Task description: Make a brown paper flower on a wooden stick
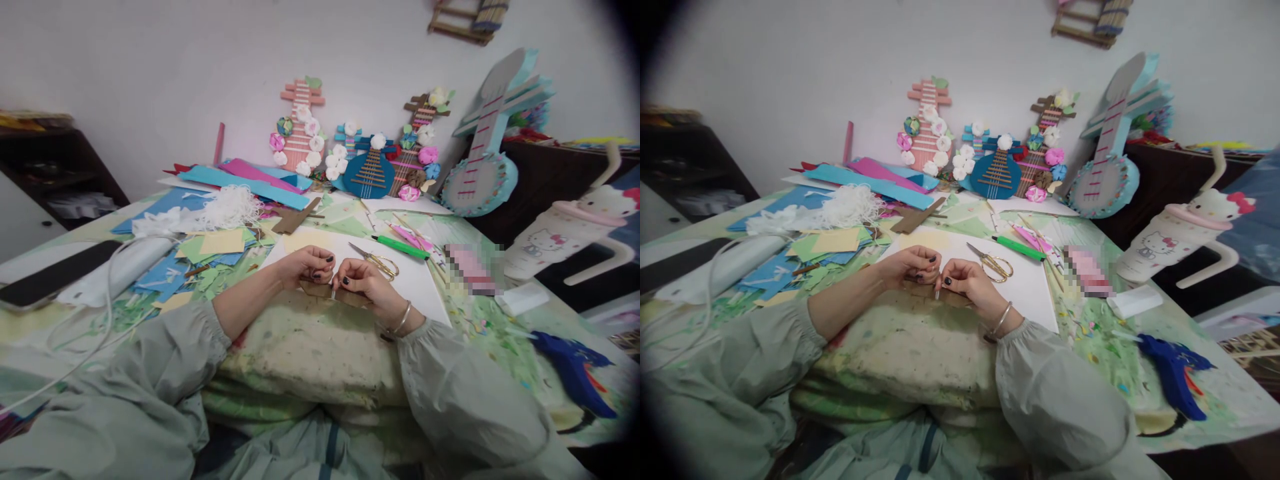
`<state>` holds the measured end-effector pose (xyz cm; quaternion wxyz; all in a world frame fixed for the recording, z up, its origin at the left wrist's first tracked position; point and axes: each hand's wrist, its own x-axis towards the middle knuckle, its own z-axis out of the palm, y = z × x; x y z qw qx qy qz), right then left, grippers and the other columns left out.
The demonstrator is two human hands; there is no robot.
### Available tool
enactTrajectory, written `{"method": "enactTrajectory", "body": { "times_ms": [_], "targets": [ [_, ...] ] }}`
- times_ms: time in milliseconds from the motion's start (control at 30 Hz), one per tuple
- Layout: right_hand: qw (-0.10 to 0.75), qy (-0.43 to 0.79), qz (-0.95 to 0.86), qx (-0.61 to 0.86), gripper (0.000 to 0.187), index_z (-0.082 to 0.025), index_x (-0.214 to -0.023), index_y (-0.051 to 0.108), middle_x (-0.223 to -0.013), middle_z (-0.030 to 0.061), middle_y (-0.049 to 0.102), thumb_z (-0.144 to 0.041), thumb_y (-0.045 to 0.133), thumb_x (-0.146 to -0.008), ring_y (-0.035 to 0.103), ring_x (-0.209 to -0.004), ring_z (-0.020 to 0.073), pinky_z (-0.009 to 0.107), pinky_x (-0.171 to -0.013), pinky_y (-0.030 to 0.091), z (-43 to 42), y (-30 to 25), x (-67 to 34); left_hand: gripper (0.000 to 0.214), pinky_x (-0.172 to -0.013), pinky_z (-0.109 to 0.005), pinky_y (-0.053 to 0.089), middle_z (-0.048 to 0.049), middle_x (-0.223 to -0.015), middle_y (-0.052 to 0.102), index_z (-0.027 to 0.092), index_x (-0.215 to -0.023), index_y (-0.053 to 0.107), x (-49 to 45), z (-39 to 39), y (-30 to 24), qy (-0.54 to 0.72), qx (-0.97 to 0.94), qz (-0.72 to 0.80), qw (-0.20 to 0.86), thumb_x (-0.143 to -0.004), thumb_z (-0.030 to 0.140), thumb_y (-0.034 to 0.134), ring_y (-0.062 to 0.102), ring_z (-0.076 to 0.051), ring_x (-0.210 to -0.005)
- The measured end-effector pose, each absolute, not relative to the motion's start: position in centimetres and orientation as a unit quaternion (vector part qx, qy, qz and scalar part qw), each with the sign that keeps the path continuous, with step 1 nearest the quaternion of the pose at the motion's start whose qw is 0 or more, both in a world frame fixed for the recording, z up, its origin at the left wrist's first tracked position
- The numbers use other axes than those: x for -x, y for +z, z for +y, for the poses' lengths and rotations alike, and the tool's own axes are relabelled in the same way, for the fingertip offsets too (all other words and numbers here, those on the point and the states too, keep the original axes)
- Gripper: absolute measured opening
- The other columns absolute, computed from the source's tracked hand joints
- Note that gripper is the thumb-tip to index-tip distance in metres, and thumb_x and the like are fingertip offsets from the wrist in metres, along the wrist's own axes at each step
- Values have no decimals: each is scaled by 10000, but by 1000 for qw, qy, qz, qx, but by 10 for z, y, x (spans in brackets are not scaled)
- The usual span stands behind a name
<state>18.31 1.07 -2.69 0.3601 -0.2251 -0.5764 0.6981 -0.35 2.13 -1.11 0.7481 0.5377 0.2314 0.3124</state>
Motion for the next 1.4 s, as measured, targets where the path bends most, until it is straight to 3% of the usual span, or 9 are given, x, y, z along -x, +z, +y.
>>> {"method": "enactTrajectory", "body": {
  "times_ms": [133,300,400,567,800,933,1133,1233,1400],
  "targets": [
    [386,620,-626,272,180,-162,-736,641,-846,39,685,-297,730,-657,604,-751,139,271,-704,455,17,-24,-190,237,-531,-201,381,-11,-565,552,125,-647,528,2,23,-14,377,-530,249,718,-701,282,697,510,-91,-537],
    [398,494,-685,359,225,-152,-745,683,-725,34,677,-359,706,-658,582,-663,144,288,-646,450,26,-19,-202,232,-696,-278,454,-62,-695,654,123,-710,565,3,27,-20,409,-520,248,708,-704,302,712,613,-152,-696],
    [425,329,-709,457,194,-155,-777,684,-763,47,683,-333,634,-716,591,-715,171,302,-675,439,35,-18,-212,226,-718,-280,449,-101,-814,679,96,-707,613,5,32,-23,404,-532,272,693,-671,277,743,618,-147,-729],
    [216,34,-732,645,179,-122,-851,670,-897,117,681,-228,634,-712,592,-842,213,281,-684,394,55,-21,-236,227,-733,-307,456,-96,-888,667,96,-701,630,11,38,-24,422,-513,329,671,-635,267,764,621,-158,-780],
    [141,38,-751,644,170,-120,-662,630,-717,143,667,-257,591,-755,601,-678,206,269,-552,332,62,-24,-242,236,-736,-317,458,-90,-818,664,91,-695,633,13,36,-16,435,-516,350,650,-616,267,769,614,-156,-749],
    [151,44,-753,639,192,-92,-742,603,-735,181,660,-271,549,-785,616,-677,222,275,-547,341,62,-24,-246,235,-737,-322,464,-93,-818,665,93,-706,635,16,36,-14,450,-510,350,644,-625,271,764,608,-152,-739],
    [260,139,-742,602,258,-135,-1050,482,-665,35,659,-297,435,-854,575,-510,123,215,-482,365,62,-21,-253,249,-757,-340,468,-99,-859,659,98,-770,645,18,38,-14,455,-504,372,633,-645,283,753,608,-159,-774],
    [304,179,-763,541,292,-178,-927,547,-527,-22,590,-423,564,-770,518,-449,116,209,-452,314,48,-12,-245,236,-759,-330,470,-96,-917,648,109,-792,644,18,38,-15,457,-500,389,624,-649,266,748,600,-159,-821],
    [222,137,-840,475,266,-199,-827,628,-528,-22,582,-430,658,-698,485,-453,102,219,-481,260,22,6,-231,264,-768,-321,477,-116,-1046,626,114,-804,636,16,36,-13,470,-489,398,617,-645,288,754,588,-164,-878]
  ]
}}
